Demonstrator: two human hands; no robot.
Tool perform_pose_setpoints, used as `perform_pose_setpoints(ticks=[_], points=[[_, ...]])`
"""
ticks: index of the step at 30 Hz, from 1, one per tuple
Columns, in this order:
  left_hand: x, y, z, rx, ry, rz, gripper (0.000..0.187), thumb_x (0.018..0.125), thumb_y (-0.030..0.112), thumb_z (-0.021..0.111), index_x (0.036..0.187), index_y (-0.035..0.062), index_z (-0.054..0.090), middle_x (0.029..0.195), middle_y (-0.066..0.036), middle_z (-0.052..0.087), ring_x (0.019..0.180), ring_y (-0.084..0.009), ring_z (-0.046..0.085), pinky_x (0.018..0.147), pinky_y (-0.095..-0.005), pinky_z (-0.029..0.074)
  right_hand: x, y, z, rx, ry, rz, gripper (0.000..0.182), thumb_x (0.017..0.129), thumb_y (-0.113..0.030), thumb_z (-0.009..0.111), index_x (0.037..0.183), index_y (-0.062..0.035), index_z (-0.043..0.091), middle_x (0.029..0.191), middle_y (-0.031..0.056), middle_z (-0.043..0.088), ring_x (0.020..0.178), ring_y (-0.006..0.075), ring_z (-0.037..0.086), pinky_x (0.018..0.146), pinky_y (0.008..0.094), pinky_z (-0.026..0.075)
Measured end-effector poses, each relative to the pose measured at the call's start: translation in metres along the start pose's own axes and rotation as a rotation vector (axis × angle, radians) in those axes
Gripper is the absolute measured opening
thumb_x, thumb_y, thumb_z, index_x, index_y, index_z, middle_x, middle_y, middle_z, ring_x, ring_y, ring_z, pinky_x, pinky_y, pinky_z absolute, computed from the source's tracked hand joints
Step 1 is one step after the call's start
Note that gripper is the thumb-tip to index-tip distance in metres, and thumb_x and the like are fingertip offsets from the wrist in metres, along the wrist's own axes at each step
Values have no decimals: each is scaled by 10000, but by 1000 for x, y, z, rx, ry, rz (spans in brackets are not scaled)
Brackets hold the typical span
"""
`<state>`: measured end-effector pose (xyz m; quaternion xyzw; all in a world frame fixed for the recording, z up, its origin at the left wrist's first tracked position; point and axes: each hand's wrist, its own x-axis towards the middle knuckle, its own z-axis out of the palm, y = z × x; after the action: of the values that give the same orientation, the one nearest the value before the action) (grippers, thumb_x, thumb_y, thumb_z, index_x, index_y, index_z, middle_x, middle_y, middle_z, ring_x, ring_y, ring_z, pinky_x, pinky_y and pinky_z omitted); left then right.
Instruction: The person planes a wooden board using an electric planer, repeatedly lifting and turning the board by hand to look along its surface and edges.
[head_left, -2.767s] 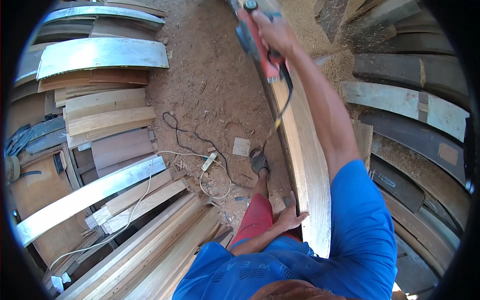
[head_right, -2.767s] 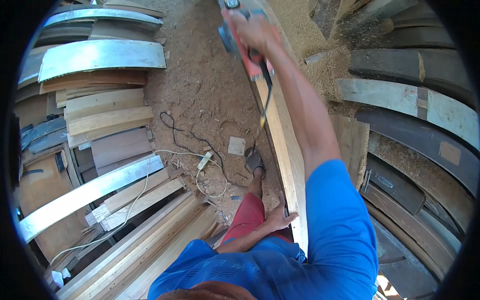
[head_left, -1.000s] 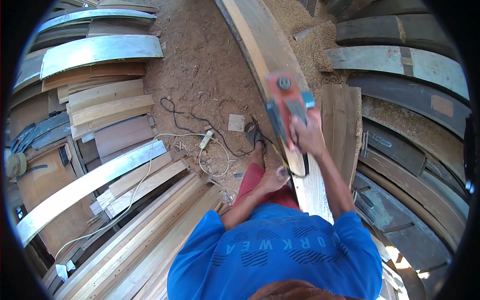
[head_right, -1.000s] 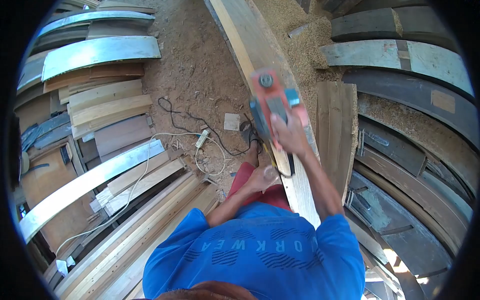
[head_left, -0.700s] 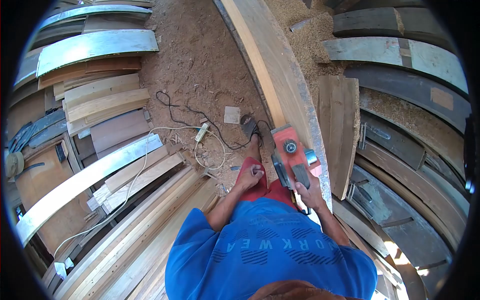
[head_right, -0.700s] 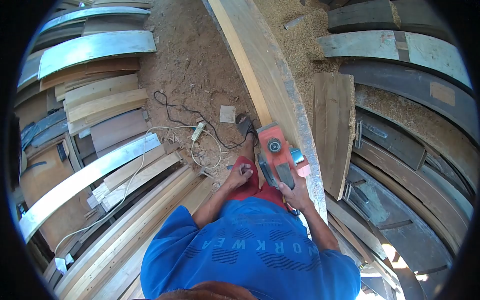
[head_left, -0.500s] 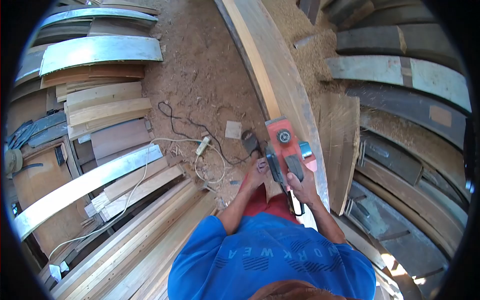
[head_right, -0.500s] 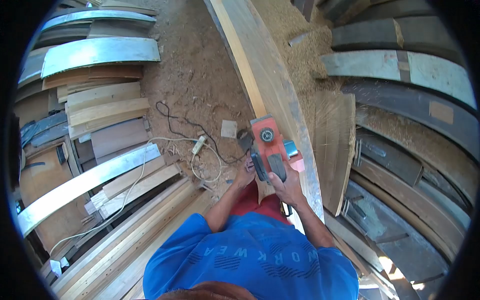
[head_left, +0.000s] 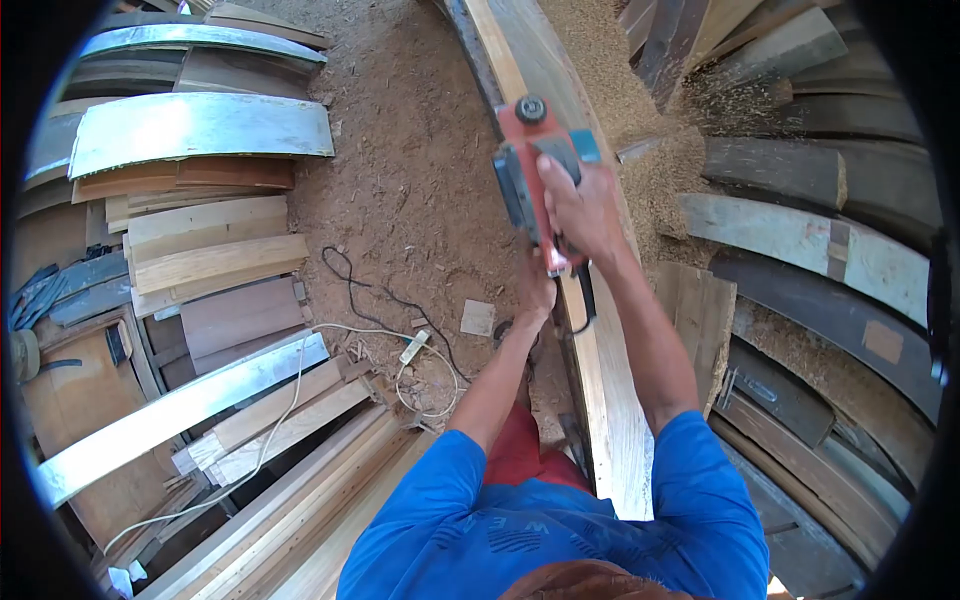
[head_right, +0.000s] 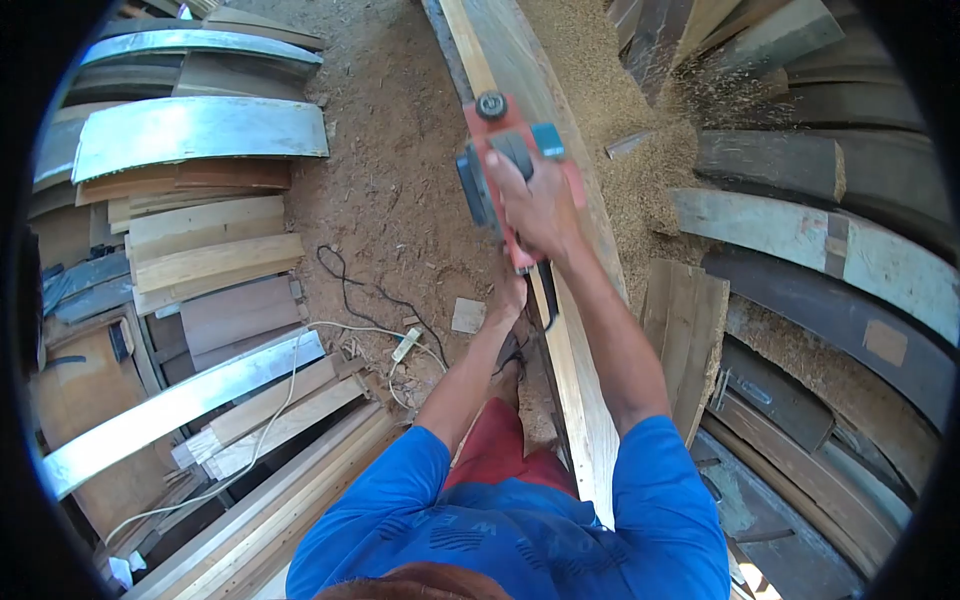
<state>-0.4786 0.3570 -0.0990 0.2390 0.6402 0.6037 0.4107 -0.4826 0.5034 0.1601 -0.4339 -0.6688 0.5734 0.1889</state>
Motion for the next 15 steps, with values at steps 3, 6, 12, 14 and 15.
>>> perform_pose_setpoints(ticks=[3, 6, 12, 14, 15], points=[[19, 23, 6, -9, 21, 4, 623, 1065, 484, 398, 1448, -4, 352, 1365, -223, 546, 1285, -341, 528, 1093, -413, 387, 72, -23, 9, -16, -36, 7, 534, 989, -479, 604, 675, -48, 587, 571, 23, 562, 494, 125, 560, 478, 314, 435], [17, 52, 7, 5, 43, -7, 694, 1071, 510, 357, 1513, -10, 230, 1437, -251, 479, 1347, -351, 470, 1133, -408, 346, 142, -40, 24, -8, -36, -25, 538, 987, -506, 597, 700, -51, 591, 571, 31, 569, 485, 144, 561, 494, 316, 441], [17, 57, 4, 67, 50, 47, 808, 1083, 539, 288, 1624, -14, 51, 1571, -315, 342, 1474, -390, 343, 1219, -405, 251, 264, -78, 33, 69, -64, 0, 423, 1009, -442, 607, 733, -125, 558, 568, -10, 518, 438, 122, 477, 408, 308, 377], [20, 53, 6, 4, 77, 52, 819, 1083, 542, 291, 1622, -18, 33, 1573, -288, 347, 1447, -357, 372, 1204, -397, 280, 268, -82, 33, 191, -101, 38, 374, 1020, -400, 613, 744, -159, 541, 563, -34, 484, 420, 112, 435, 375, 302, 348], [19, 58, 9, -74, 83, 33, 824, 1085, 542, 291, 1623, -17, 12, 1568, -258, 363, 1418, -322, 403, 1188, -394, 309, 266, -72, 32, 257, -115, 20, 369, 1021, -396, 611, 746, -160, 541, 562, -36, 479, 420, 108, 431, 376, 299, 344]])
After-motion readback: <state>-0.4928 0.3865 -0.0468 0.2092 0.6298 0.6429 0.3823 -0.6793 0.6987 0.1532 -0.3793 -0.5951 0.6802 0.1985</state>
